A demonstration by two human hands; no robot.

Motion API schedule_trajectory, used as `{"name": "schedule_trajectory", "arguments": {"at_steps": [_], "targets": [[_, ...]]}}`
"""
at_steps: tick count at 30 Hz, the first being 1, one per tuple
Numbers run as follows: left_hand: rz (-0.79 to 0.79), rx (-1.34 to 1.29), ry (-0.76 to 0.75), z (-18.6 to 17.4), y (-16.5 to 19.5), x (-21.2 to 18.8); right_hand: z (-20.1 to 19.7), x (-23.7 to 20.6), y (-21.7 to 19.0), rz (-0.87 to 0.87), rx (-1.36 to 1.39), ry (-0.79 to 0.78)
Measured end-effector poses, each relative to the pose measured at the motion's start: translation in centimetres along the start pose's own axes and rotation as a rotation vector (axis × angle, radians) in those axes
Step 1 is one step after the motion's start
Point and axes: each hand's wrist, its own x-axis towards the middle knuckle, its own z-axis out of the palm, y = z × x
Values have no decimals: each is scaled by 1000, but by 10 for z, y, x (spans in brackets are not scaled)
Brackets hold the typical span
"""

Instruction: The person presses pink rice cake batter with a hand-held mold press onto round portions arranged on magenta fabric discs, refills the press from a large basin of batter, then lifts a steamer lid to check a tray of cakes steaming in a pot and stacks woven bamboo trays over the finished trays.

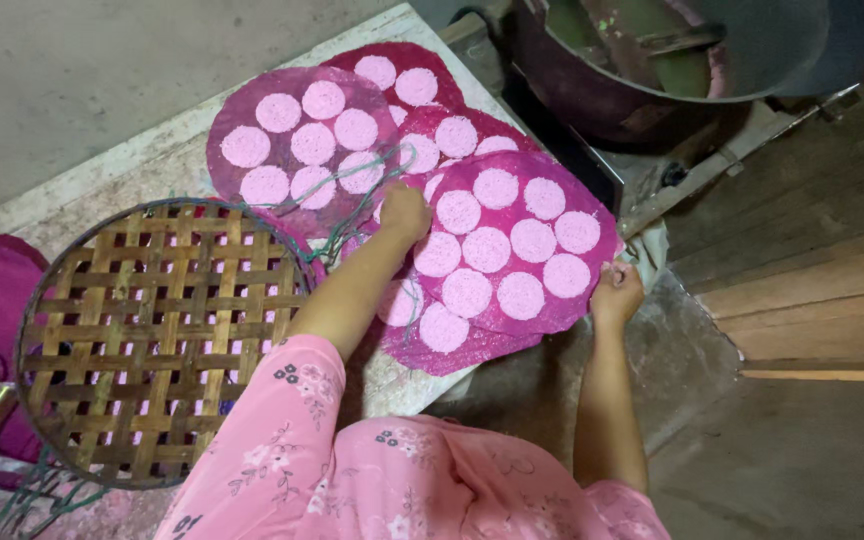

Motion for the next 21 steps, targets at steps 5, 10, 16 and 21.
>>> {"name": "schedule_trajectory", "arguments": {"at_steps": [5, 10, 16, 21], "targets": [[105, 74, 19, -1, 7, -6, -2, -2, -17, -233, -61, 30], [290, 40, 41, -11, 19, -15, -6, 16, -55, -248, 98, -26], [265, -268, 187, -56, 12, -15, -14, 54, -116, -426, 151, -109], [439, -481, 459, -134, -65, -30, 9, 57, -191, -385, 492, -365]]}}
